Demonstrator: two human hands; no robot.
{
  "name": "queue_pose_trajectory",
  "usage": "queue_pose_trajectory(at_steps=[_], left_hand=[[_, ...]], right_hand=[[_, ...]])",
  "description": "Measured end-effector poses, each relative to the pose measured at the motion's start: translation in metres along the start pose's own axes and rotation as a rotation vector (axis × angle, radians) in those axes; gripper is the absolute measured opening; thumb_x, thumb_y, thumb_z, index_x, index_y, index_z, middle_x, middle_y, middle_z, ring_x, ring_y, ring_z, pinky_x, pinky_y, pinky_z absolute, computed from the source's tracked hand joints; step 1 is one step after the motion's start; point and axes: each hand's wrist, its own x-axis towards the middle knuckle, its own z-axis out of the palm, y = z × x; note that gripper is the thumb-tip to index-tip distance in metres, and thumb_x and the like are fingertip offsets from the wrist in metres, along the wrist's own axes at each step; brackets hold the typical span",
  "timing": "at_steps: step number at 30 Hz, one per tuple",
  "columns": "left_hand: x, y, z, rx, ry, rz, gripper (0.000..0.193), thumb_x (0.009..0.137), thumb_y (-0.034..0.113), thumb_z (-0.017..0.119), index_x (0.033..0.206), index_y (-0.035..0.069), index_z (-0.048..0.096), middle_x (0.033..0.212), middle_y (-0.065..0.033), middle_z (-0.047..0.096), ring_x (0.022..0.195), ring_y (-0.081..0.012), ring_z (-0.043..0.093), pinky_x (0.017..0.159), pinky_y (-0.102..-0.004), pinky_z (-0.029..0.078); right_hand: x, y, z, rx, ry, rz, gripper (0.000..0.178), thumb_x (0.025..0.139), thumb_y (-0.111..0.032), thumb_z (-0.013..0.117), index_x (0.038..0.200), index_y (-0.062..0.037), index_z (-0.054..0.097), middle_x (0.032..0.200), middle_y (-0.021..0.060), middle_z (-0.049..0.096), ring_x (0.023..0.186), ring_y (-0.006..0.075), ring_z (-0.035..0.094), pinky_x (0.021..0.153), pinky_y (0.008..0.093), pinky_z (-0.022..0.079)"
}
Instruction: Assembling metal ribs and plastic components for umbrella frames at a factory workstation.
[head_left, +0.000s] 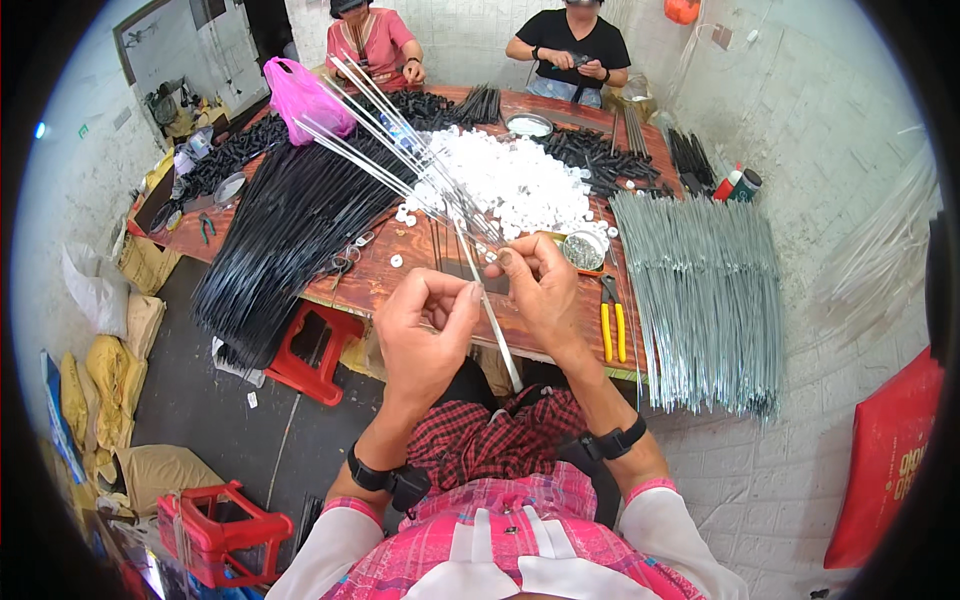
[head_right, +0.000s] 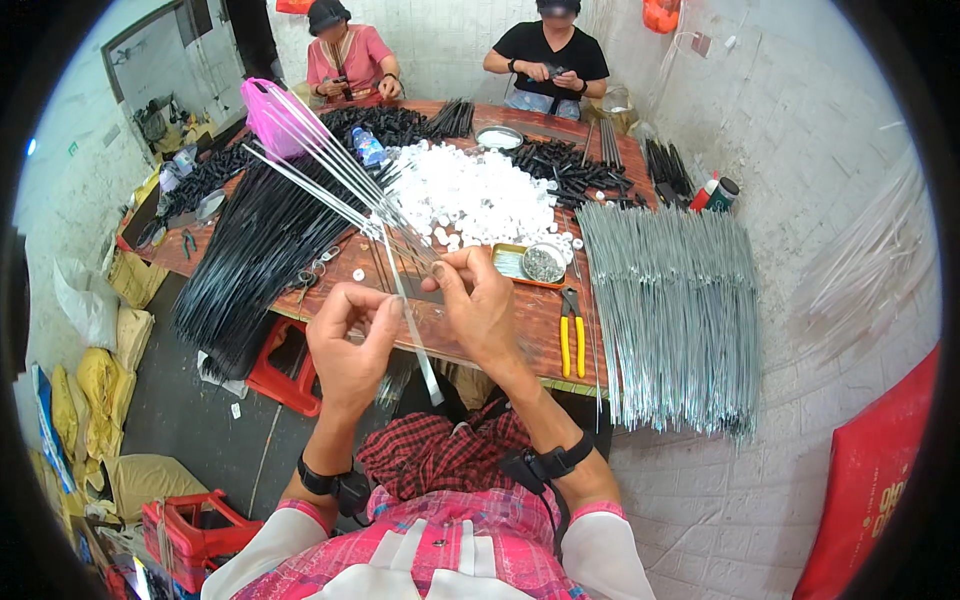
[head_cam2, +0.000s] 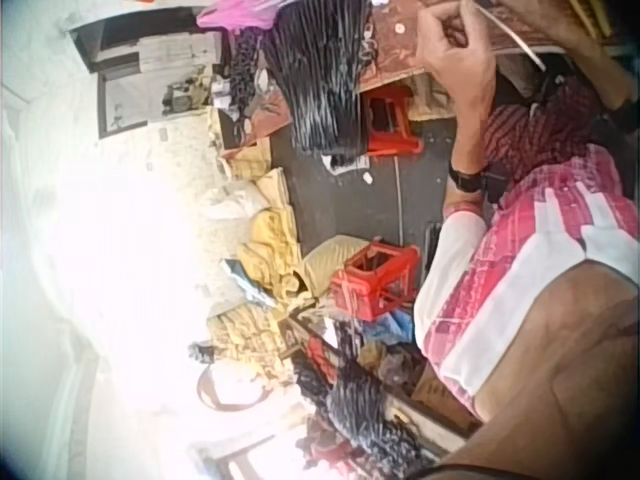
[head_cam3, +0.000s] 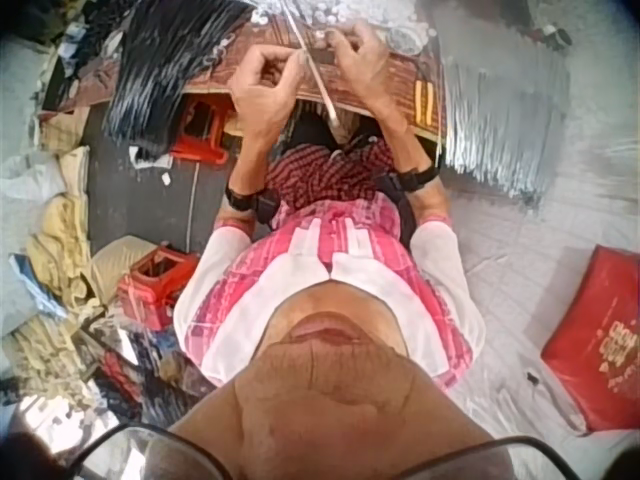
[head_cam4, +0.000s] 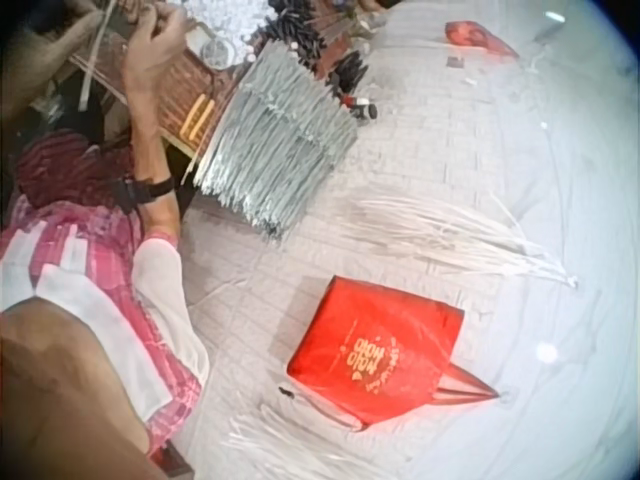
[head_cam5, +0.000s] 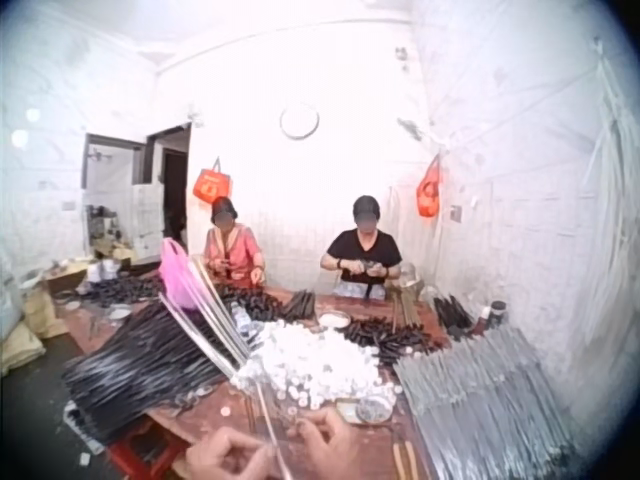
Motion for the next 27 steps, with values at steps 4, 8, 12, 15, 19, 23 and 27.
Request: queue_pose_trajectory(at_steps=[4, 8, 12, 15, 19, 23, 27], left_hand=[[0.006, -0.021, -0.011, -0.362, 0.11, -0.22, 0.005, 0.096, 0.006, 0.065, 0.096, 0.001, 0.064, 0.085, 0.0024, 0.065, 0.072, -0.0002, 0.055, 0.062, -0.017, 0.043], [0.012, -0.041, -0.007, -0.372, -0.092, -0.367, 0.023, 0.098, 0.013, 0.066, 0.113, -0.004, 0.065, 0.095, -0.0007, 0.065, 0.083, -0.0044, 0.059, 0.073, -0.0208, 0.048], [0.013, -0.045, 0.012, -0.464, 0.051, -0.365, 0.025, 0.1, 0.021, 0.065, 0.108, -0.003, 0.067, 0.089, 0.0017, 0.063, 0.079, -0.004, 0.056, 0.072, -0.0225, 0.047], [0.018, -0.057, 0.012, -0.57, 0.026, -0.348, 0.027, 0.101, 0.027, 0.063, 0.105, 0.001, 0.069, 0.084, 0.0009, 0.065, 0.072, -0.0042, 0.05, 0.065, -0.0219, 0.042], [0.021, -0.059, 0.014, -0.617, 0.076, -0.422, 0.03, 0.102, 0.031, 0.06, 0.103, 0.003, 0.069, 0.083, 0.0009, 0.065, 0.072, -0.0047, 0.053, 0.069, -0.0217, 0.044], [0.023, -0.061, 0.013, -0.585, 0.083, -0.422, 0.031, 0.102, 0.032, 0.06, 0.101, 0.003, 0.07, 0.084, 0.001, 0.065, 0.074, -0.0047, 0.055, 0.071, -0.022, 0.046], [0.024, -0.05, 0.009, -0.724, 0.053, -0.453, 0.029, 0.104, 0.03, 0.056, 0.109, 0.003, 0.066, 0.095, -0.006, 0.069, 0.084, -0.0098, 0.061, 0.073, -0.0254, 0.048]], right_hand=[[-0.001, 0.001, 0.002, 0.051, 0.037, 0.011, 0.012, 0.098, -0.009, 0.06, 0.103, 0.0023, 0.06, 0.084, 0.0106, 0.075, 0.079, 0.0122, 0.07, 0.069, 0.0263, 0.052], [-0.005, -0.002, 0.0, 0.09, 0.005, 0.025, 0.013, 0.098, -0.009, 0.061, 0.104, 0.0028, 0.06, 0.085, 0.0112, 0.075, 0.078, 0.0123, 0.07, 0.068, 0.0258, 0.052], [-0.012, -0.009, 0.005, 0.028, -0.023, 0.012, 0.013, 0.098, -0.008, 0.061, 0.105, 0.0028, 0.059, 0.085, 0.0112, 0.075, 0.077, 0.0119, 0.071, 0.065, 0.0252, 0.051], [-0.017, -0.011, 0.005, -0.012, -0.036, 0.021, 0.013, 0.098, -0.008, 0.061, 0.105, 0.0027, 0.059, 0.083, 0.0111, 0.075, 0.076, 0.0131, 0.072, 0.062, 0.0256, 0.051], [-0.02, -0.01, 0.006, -0.147, -0.014, -0.13, 0.011, 0.098, -0.007, 0.06, 0.103, 0.0018, 0.059, 0.08, 0.0107, 0.074, 0.069, 0.017, 0.072, 0.059, 0.0284, 0.053], [-0.022, -0.003, 0.009, -0.259, 0.022, -0.267, 0.009, 0.098, -0.007, 0.059, 0.101, 0.0012, 0.057, 0.08, 0.011, 0.074, 0.065, 0.0186, 0.071, 0.058, 0.0304, 0.053], [-0.024, -0.005, 0.013, -0.143, 0.034, -0.177, 0.01, 0.099, -0.008, 0.057, 0.1, 0.0015, 0.056, 0.081, 0.0113, 0.073, 0.061, 0.016, 0.068, 0.054, 0.0298, 0.051]])
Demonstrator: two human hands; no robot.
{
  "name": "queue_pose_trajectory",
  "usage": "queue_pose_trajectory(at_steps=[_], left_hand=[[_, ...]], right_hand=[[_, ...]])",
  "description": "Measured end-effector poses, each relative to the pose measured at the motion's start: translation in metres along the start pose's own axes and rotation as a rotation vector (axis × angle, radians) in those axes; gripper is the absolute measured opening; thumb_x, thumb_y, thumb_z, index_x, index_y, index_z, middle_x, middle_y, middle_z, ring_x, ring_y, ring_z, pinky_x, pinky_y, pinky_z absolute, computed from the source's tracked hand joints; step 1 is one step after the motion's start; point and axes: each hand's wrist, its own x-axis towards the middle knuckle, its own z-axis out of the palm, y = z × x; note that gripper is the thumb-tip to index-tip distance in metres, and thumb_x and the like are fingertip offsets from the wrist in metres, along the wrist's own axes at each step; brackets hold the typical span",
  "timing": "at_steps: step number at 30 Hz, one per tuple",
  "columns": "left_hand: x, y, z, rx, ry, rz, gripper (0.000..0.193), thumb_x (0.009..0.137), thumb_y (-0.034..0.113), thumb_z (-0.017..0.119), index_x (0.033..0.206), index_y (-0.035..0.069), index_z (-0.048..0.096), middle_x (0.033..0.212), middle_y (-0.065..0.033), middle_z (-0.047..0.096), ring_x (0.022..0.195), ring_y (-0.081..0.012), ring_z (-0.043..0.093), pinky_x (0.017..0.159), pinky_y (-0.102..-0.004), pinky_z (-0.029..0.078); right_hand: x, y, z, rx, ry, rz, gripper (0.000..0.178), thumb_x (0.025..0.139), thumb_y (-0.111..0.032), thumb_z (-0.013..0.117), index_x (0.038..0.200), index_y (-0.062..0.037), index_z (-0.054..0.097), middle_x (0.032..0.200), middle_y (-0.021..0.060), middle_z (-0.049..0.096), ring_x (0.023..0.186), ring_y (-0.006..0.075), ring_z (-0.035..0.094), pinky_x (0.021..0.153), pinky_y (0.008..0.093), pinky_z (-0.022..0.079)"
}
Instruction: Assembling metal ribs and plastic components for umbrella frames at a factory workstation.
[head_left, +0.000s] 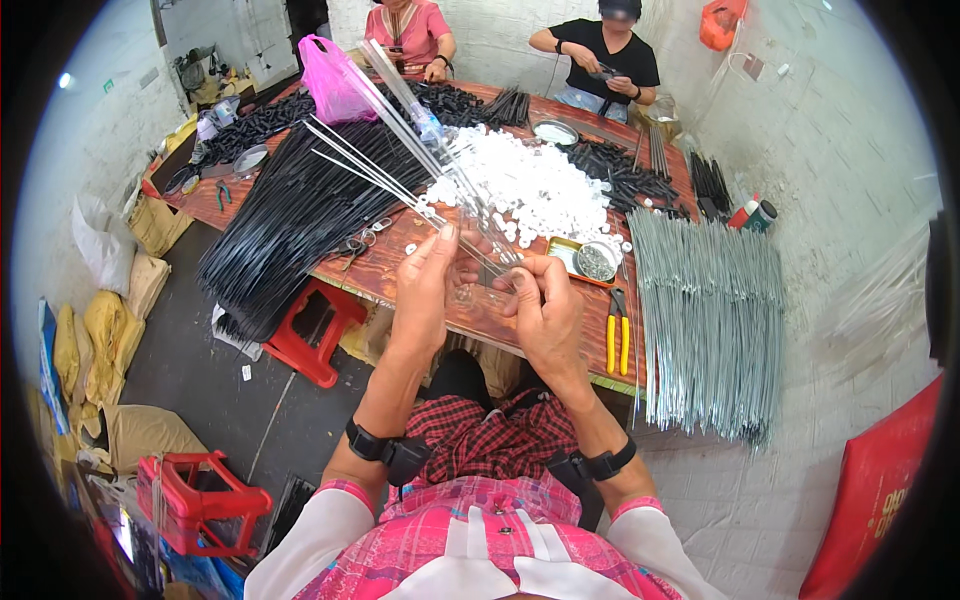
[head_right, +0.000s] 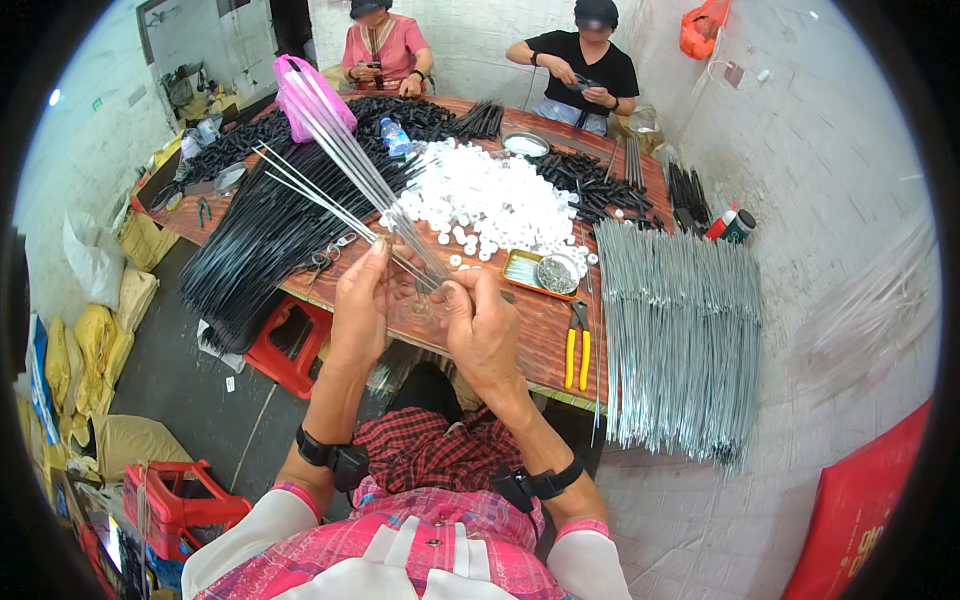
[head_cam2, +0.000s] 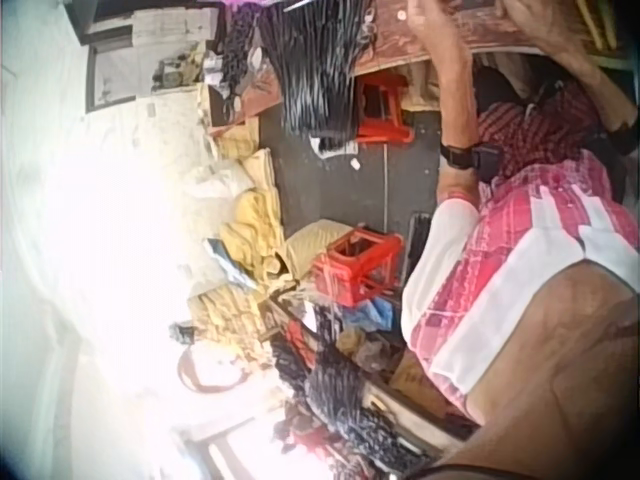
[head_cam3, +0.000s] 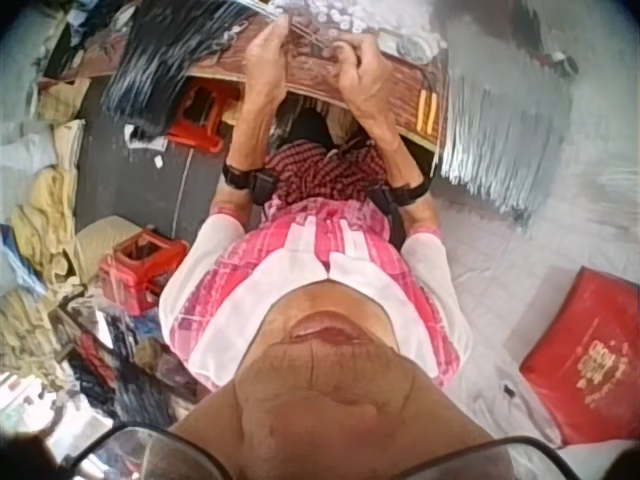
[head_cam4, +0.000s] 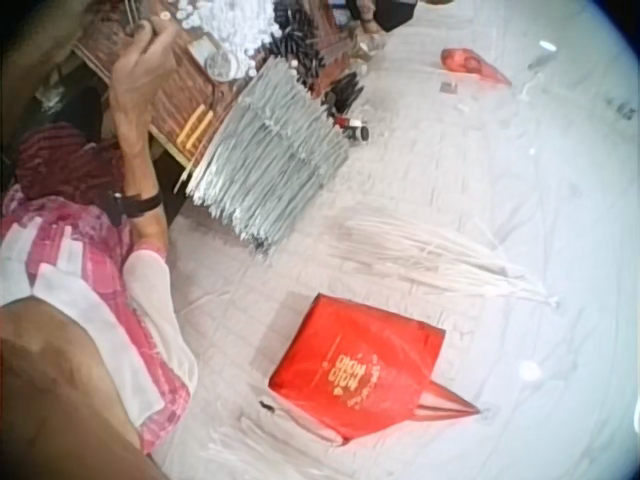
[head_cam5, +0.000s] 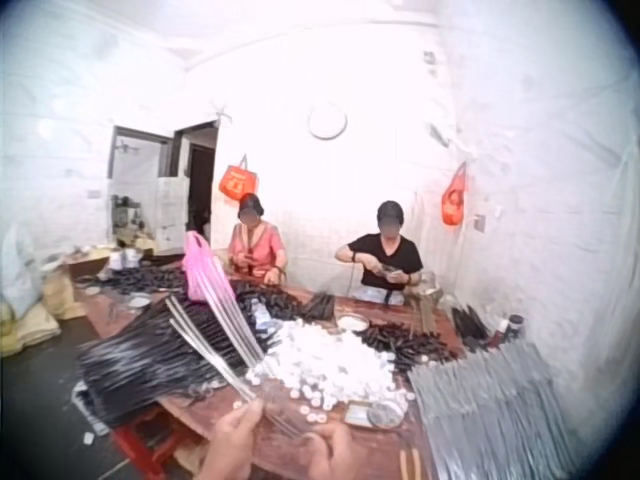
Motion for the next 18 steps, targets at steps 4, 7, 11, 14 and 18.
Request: queue_pose_trajectory(at_steps=[4, 7, 11, 14, 18], left_hand=[[-0.001, 0.002, -0.004, -0.089, -0.087, -0.054, 0.03, 0.105, 0.028, 0.052, 0.118, 0.003, 0.061, 0.105, -0.013, 0.07, 0.096, -0.0155, 0.065, 0.077, -0.0287, 0.05], [0.001, -0.001, -0.004, -0.084, -0.112, -0.036, 0.028, 0.105, 0.026, 0.053, 0.119, 0.003, 0.06, 0.107, -0.0124, 0.07, 0.095, -0.015, 0.066, 0.08, -0.0291, 0.051], [0.004, -0.007, 0.0, -0.013, -0.061, -0.028, 0.021, 0.105, 0.022, 0.054, 0.115, 0.006, 0.06, 0.104, -0.0097, 0.069, 0.091, -0.0144, 0.066, 0.082, -0.0298, 0.053], [0.007, -0.003, 0.002, -0.005, 0.009, 0.159, 0.014, 0.106, 0.019, 0.051, 0.111, 0.007, 0.057, 0.097, -0.0059, 0.065, 0.088, -0.0143, 0.066, 0.084, -0.0297, 0.055], [0.0, 0.049, 0.01, 0.11, -0.039, 0.488, 0.016, 0.109, 0.018, 0.045, 0.112, 0.005, 0.052, 0.082, -0.0005, 0.053, 0.079, -0.0114, 0.062, 0.066, -0.025, 0.047]], right_hand=[[0.002, -0.003, -0.001, 0.114, -0.02, 0.132, 0.012, 0.102, -0.01, 0.054, 0.103, 0.002, 0.055, 0.082, 0.0114, 0.073, 0.059, 0.0127, 0.064, 0.053, 0.0283, 0.05], [0.004, 0.006, -0.002, 0.227, -0.029, 0.184, 0.015, 0.103, -0.012, 0.052, 0.105, 0.0027, 0.054, 0.087, 0.0119, 0.073, 0.061, 0.0131, 0.066, 0.056, 0.0275, 0.052], [0.005, 0.0, -0.002, 0.237, -0.009, 0.249, 0.017, 0.105, -0.013, 0.05, 0.107, 0.003, 0.052, 0.093, 0.0129, 0.073, 0.069, 0.0144, 0.069, 0.062, 0.0279, 0.055], [0.008, -0.001, -0.003, 0.372, 0.07, 0.218, 0.018, 0.106, -0.015, 0.048, 0.108, 0.0028, 0.051, 0.096, 0.0142, 0.072, 0.08, 0.0159, 0.071, 0.07, 0.0292, 0.056], [0.002, -0.019, -0.027, 0.332, 0.089, 0.066, 0.018, 0.107, -0.017, 0.046, 0.108, 0.0002, 0.049, 0.088, 0.0109, 0.069, 0.072, 0.0111, 0.065, 0.065, 0.0252, 0.052]])
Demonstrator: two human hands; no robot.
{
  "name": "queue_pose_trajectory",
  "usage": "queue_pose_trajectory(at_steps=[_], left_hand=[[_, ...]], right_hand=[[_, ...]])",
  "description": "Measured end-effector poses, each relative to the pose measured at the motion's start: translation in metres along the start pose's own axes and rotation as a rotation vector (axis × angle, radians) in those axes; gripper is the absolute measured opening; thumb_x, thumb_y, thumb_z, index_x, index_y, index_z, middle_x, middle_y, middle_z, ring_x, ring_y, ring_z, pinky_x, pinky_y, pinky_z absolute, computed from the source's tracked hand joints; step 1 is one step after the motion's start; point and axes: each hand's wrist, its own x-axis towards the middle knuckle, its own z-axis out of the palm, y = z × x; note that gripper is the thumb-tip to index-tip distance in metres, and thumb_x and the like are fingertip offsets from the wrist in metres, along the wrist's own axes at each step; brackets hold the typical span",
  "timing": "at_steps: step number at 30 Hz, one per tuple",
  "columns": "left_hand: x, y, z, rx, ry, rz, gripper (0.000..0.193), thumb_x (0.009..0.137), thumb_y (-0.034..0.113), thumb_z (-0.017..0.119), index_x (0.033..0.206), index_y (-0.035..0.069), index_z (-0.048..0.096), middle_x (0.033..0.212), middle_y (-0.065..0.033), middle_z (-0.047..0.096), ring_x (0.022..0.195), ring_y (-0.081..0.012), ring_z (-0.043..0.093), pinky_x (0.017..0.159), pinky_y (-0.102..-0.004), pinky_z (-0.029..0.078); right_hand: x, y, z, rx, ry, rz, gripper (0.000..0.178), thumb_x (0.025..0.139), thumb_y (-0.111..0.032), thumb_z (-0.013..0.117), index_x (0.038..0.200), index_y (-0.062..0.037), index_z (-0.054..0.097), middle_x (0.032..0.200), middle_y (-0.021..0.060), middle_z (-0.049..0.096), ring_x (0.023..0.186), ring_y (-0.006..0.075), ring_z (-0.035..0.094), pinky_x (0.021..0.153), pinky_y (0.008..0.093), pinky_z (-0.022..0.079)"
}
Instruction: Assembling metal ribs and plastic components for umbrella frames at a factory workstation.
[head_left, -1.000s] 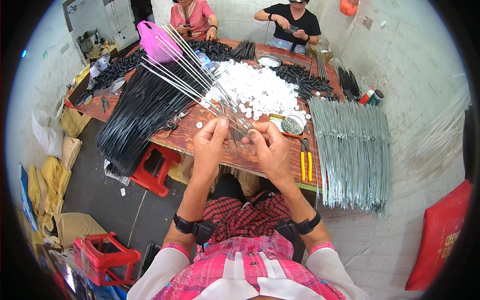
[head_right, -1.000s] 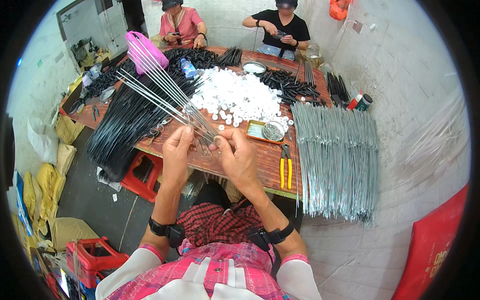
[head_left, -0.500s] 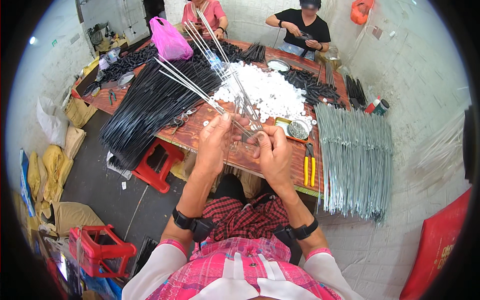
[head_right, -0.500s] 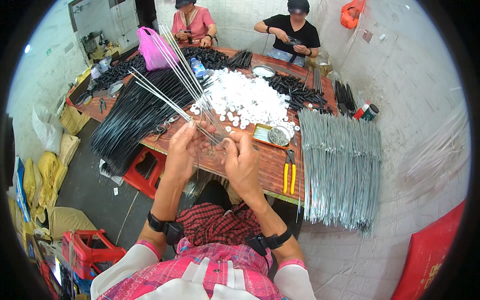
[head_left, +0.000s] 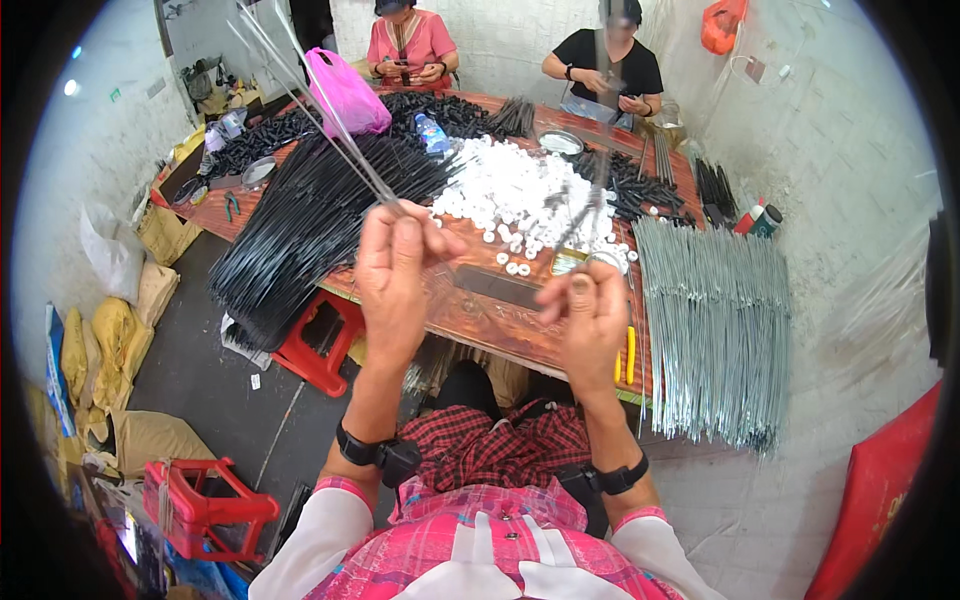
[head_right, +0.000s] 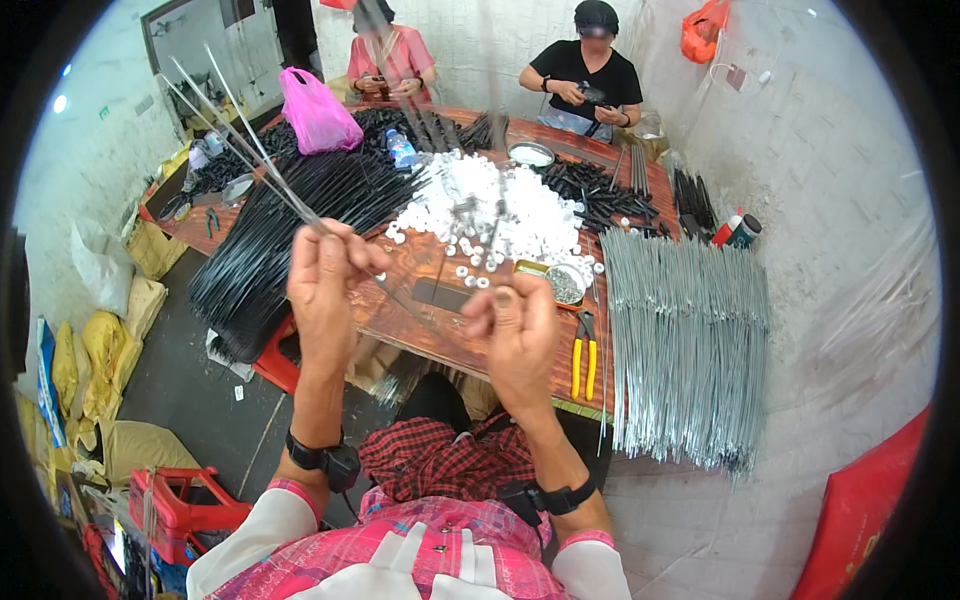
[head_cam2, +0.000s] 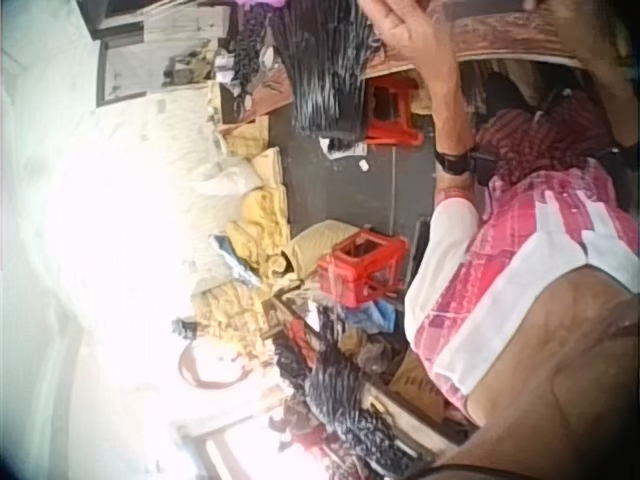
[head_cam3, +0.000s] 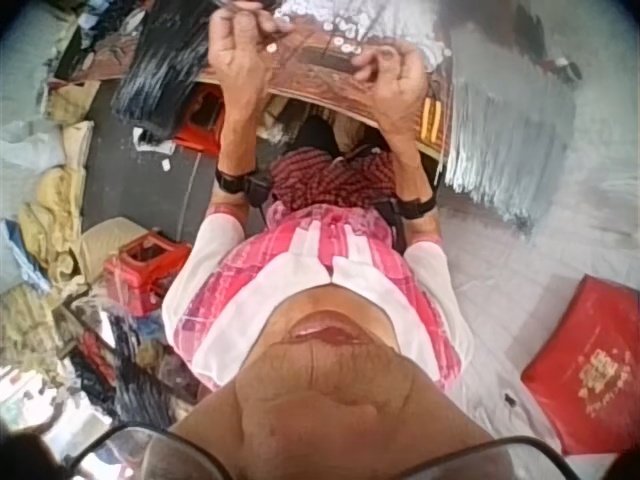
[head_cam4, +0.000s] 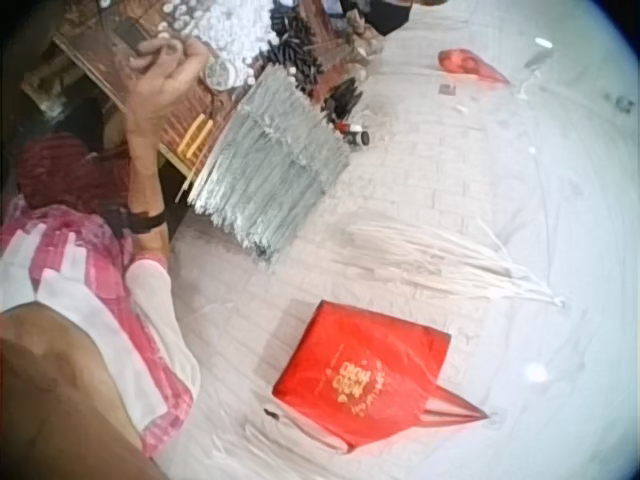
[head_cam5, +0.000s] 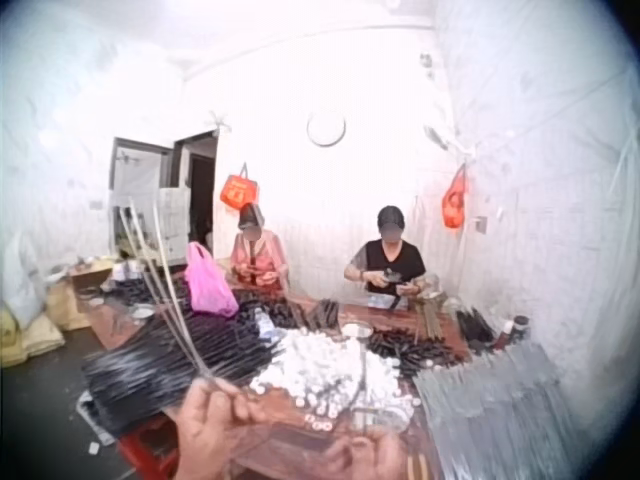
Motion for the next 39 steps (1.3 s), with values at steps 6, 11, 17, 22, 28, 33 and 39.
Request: queue_pose_trajectory(at_steps=[6, 11, 17, 22, 28, 33, 39], left_hand=[[0.018, 0.004, -0.04, 0.896, -0.04, 0.25, 0.019, 0.1, 0.007, 0.054, 0.106, -0.004, 0.067, 0.078, -0.0044, 0.062, 0.071, -0.0098, 0.057, 0.063, -0.0264, 0.045], [0.014, -0.001, -0.062, 1.114, 0.003, 0.313, 0.013, 0.092, 0.001, 0.06, 0.101, -0.002, 0.068, 0.09, -0.0175, 0.069, 0.081, -0.0367, 0.066, 0.071, -0.0398, 0.051], [0.016, 0.007, -0.061, 1.031, -0.077, 0.347, 0.016, 0.094, 0.006, 0.061, 0.104, -0.005, 0.069, 0.088, -0.0132, 0.068, 0.074, -0.0256, 0.065, 0.069, -0.0355, 0.05], [0.018, 0.004, -0.06, 0.4, -0.072, -0.217, 0.032, 0.107, 0.021, 0.048, 0.115, -0.005, 0.064, 0.074, 0.0018, 0.058, 0.059, -0.0023, 0.036, 0.054, -0.0187, 0.029], [0.005, 0.003, -0.05, 0.009, -0.035, -0.452, 0.029, 0.108, 0.024, 0.046, 0.114, -0.002, 0.056, 0.075, -0.0011, 0.058, 0.055, -0.0016, 0.033, 0.052, -0.0179, 0.029], [-0.004, 0.006, -0.031, 0.158, -0.031, -0.39, 0.02, 0.106, 0.02, 0.05, 0.109, 0.0, 0.053, 0.076, -0.0024, 0.058, 0.054, -0.0024, 0.034, 0.049, -0.019, 0.029], [-0.012, -0.003, -0.025, -0.049, -0.104, -0.539, 0.021, 0.106, 0.019, 0.05, 0.114, 0.0, 0.057, 0.071, 0.0025, 0.048, 0.051, -0.0021, 0.032, 0.045, -0.0188, 0.025]], right_hand=[[0.013, -0.011, -0.028, 0.097, 0.132, -0.006, 0.019, 0.107, -0.021, 0.049, 0.105, -0.0027, 0.047, 0.073, 0.0043, 0.059, 0.053, 0.0028, 0.042, 0.048, 0.018, 0.035], [-0.002, -0.01, -0.033, 0.088, 0.109, 0.043, 0.022, 0.106, -0.022, 0.052, 0.104, -0.0011, 0.046, 0.073, 0.0065, 0.061, 0.05, 0.0031, 0.043, 0.046, 0.0188, 0.037], [-0.001, -0.009, -0.035, 0.057, 0.094, 0.061, 0.02, 0.107, -0.019, 0.05, 0.106, 0.0003, 0.045, 0.079, 0.011, 0.064, 0.053, 0.0041, 0.049, 0.049, 0.0183, 0.041], [-0.001, -0.002, -0.038, 0.054, 0.077, 0.023, 0.019, 0.106, -0.018, 0.05, 0.107, 0.0001, 0.045, 0.082, 0.012, 0.066, 0.052, 0.0046, 0.05, 0.048, 0.0182, 0.042], [-0.014, 0.009, -0.034, 0.151, -0.006, 0.169, 0.015, 0.105, -0.016, 0.051, 0.107, -0.0014, 0.047, 0.085, 0.0105, 0.067, 0.052, 0.005, 0.052, 0.048, 0.018, 0.042], [-0.019, 0.004, -0.026, 0.154, -0.164, 0.36, 0.011, 0.104, -0.011, 0.052, 0.107, -0.0017, 0.048, 0.09, 0.0096, 0.068, 0.054, 0.0056, 0.055, 0.05, 0.0196, 0.044], [-0.02, 0.007, -0.014, 0.009, -0.138, 0.321, 0.009, 0.1, -0.005, 0.054, 0.105, 0.0014, 0.05, 0.086, 0.0122, 0.071, 0.053, 0.0112, 0.061, 0.049, 0.0241, 0.047]])
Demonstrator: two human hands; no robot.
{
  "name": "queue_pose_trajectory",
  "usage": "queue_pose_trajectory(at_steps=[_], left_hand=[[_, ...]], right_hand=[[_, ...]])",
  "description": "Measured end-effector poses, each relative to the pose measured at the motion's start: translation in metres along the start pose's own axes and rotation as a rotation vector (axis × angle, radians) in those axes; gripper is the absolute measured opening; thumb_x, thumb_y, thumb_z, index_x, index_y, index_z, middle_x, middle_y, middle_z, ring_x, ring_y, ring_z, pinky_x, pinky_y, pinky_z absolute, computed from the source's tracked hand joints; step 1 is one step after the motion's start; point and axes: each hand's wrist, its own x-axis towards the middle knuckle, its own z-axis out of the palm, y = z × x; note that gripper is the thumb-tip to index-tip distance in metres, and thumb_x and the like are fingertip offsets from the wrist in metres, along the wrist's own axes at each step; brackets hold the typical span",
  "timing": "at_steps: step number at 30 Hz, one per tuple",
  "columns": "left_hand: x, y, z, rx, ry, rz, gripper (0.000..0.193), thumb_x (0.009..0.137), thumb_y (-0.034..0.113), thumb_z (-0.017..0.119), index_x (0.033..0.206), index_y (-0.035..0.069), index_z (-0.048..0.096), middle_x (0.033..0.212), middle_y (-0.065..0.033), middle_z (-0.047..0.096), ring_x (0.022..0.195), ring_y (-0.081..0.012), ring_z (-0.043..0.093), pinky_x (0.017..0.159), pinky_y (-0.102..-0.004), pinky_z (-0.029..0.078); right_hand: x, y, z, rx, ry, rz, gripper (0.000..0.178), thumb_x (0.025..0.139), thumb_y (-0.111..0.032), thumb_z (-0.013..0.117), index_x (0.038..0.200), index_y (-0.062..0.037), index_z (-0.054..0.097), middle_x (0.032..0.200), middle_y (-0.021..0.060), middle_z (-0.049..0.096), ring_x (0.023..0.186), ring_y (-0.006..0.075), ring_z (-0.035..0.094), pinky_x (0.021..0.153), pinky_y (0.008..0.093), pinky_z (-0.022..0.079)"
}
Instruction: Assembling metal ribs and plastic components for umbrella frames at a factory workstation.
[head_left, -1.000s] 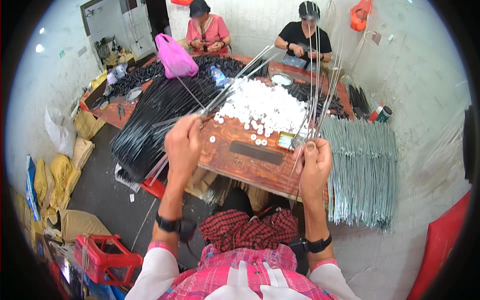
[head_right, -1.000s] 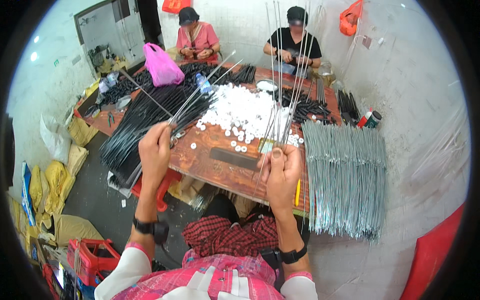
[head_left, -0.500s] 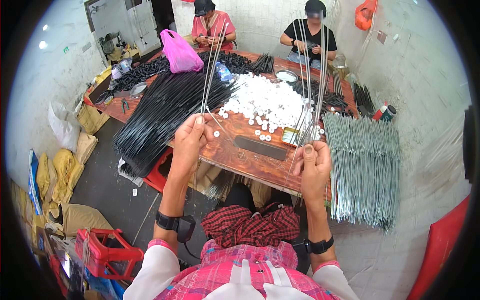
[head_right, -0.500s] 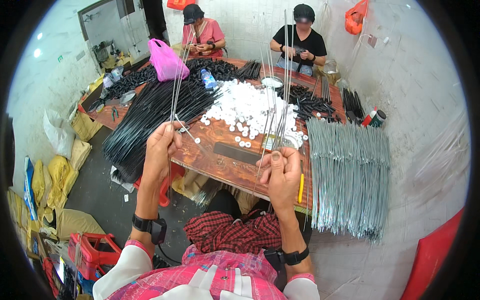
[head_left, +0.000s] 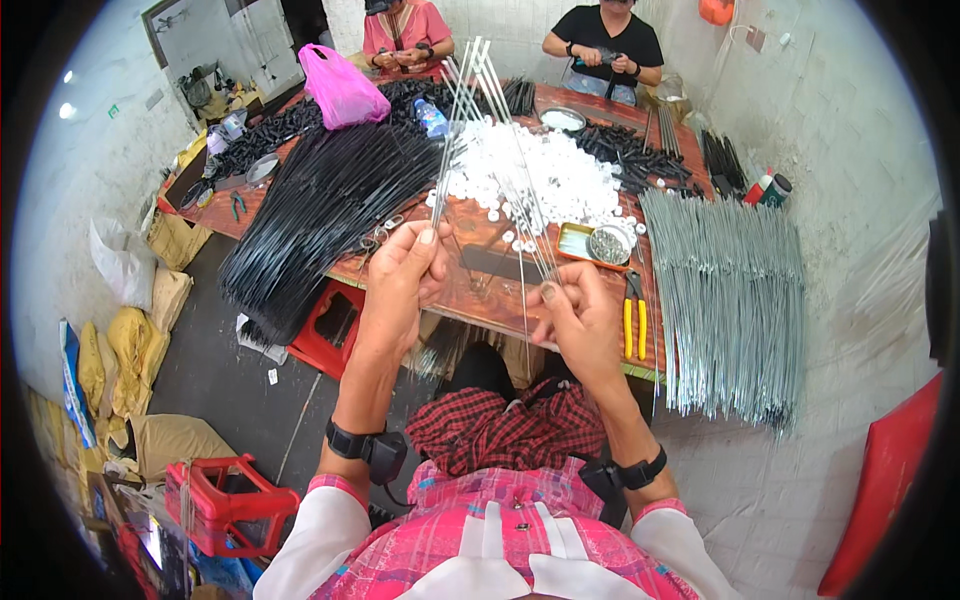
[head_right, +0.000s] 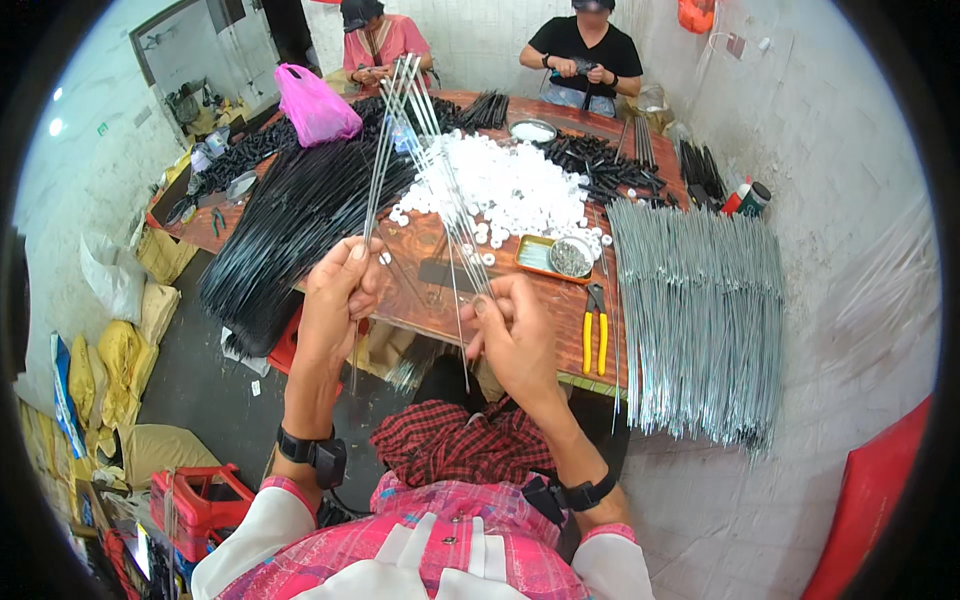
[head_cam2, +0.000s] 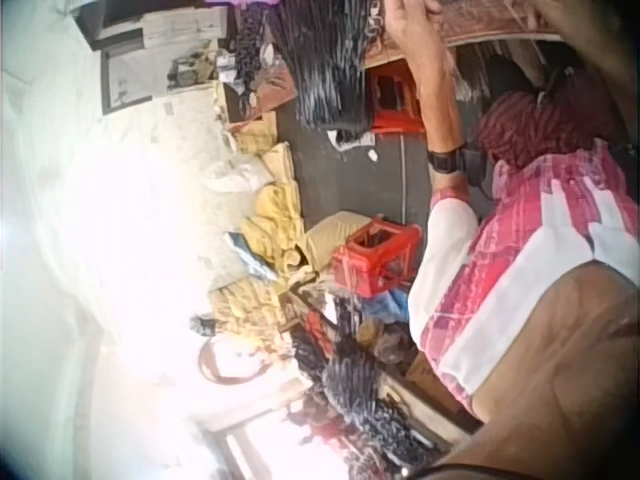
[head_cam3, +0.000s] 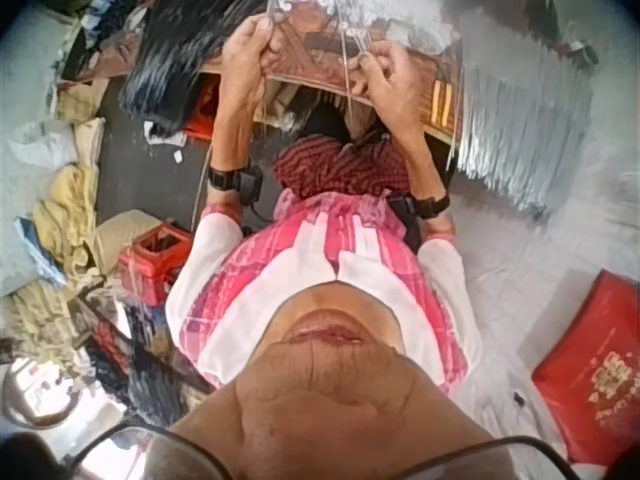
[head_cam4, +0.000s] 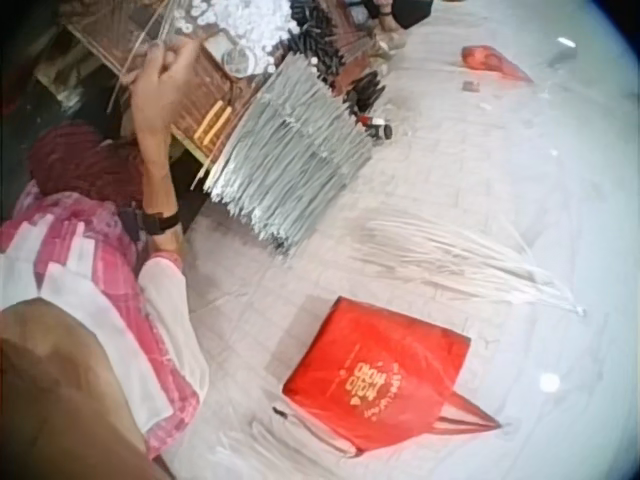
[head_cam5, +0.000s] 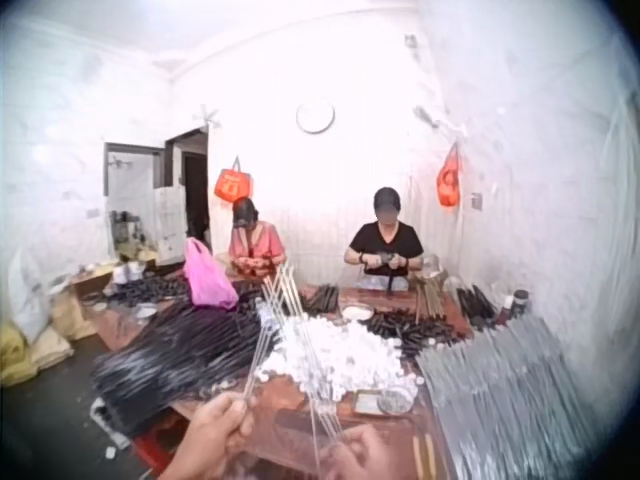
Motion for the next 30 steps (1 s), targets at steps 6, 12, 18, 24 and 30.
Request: queue_pose_trajectory(at_steps=[6, 12, 18, 24, 30], left_hand=[[-0.002, -0.02, 0.0, -0.148, 0.074, 0.039, 0.02, 0.106, 0.017, 0.049, 0.114, 0.001, 0.056, 0.085, -0.0018, 0.055, 0.064, -0.0073, 0.042, 0.058, -0.0222, 0.036], [-0.005, -0.026, 0.02, -0.412, 0.031, 0.004, 0.018, 0.106, 0.015, 0.049, 0.116, 0.001, 0.055, 0.098, -0.0051, 0.056, 0.076, -0.0094, 0.045, 0.066, -0.0248, 0.04], [0.0, -0.049, 0.036, -0.355, 0.091, 0.01, 0.023, 0.099, 0.019, 0.065, 0.116, 0.005, 0.062, 0.106, -0.0052, 0.067, 0.094, -0.0124, 0.061, 0.083, -0.0278, 0.053], [0.002, -0.053, 0.043, -0.402, 0.102, -0.137, 0.028, 0.098, 0.018, 0.066, 0.12, 0.0, 0.062, 0.107, -0.0076, 0.067, 0.094, -0.0151, 0.064, 0.084, -0.0306, 0.057], [0.005, -0.059, 0.035, -0.393, 0.082, -0.159, 0.035, 0.097, 0.018, 0.068, 0.124, -0.003, 0.062, 0.107, -0.0089, 0.07, 0.092, -0.0163, 0.068, 0.077, -0.0293, 0.059]], right_hand=[[0.002, -0.005, 0.005, -0.122, -0.002, -0.063, 0.008, 0.098, -0.004, 0.055, 0.102, 0.0028, 0.053, 0.08, 0.0118, 0.073, 0.052, 0.0115, 0.063, 0.048, 0.0264, 0.047], [0.006, -0.007, 0.011, -0.011, -0.02, -0.022, 0.01, 0.1, -0.007, 0.054, 0.101, 0.0026, 0.053, 0.078, 0.0106, 0.072, 0.054, 0.009, 0.06, 0.05, 0.0246, 0.046], [0.007, -0.008, 0.018, 0.019, -0.024, -0.024, 0.012, 0.099, -0.009, 0.058, 0.101, 0.0017, 0.055, 0.078, 0.0093, 0.072, 0.055, 0.007, 0.057, 0.052, 0.0232, 0.046], [0.007, -0.002, 0.012, -0.069, -0.036, -0.061, 0.014, 0.098, -0.01, 0.06, 0.103, 0.0025, 0.057, 0.075, 0.0075, 0.073, 0.053, 0.006, 0.055, 0.05, 0.0234, 0.044], [0.003, -0.005, 0.015, -0.124, -0.052, -0.074, 0.013, 0.097, -0.01, 0.06, 0.101, 0.0024, 0.059, 0.072, 0.007, 0.072, 0.056, 0.0076, 0.06, 0.052, 0.0242, 0.045]])
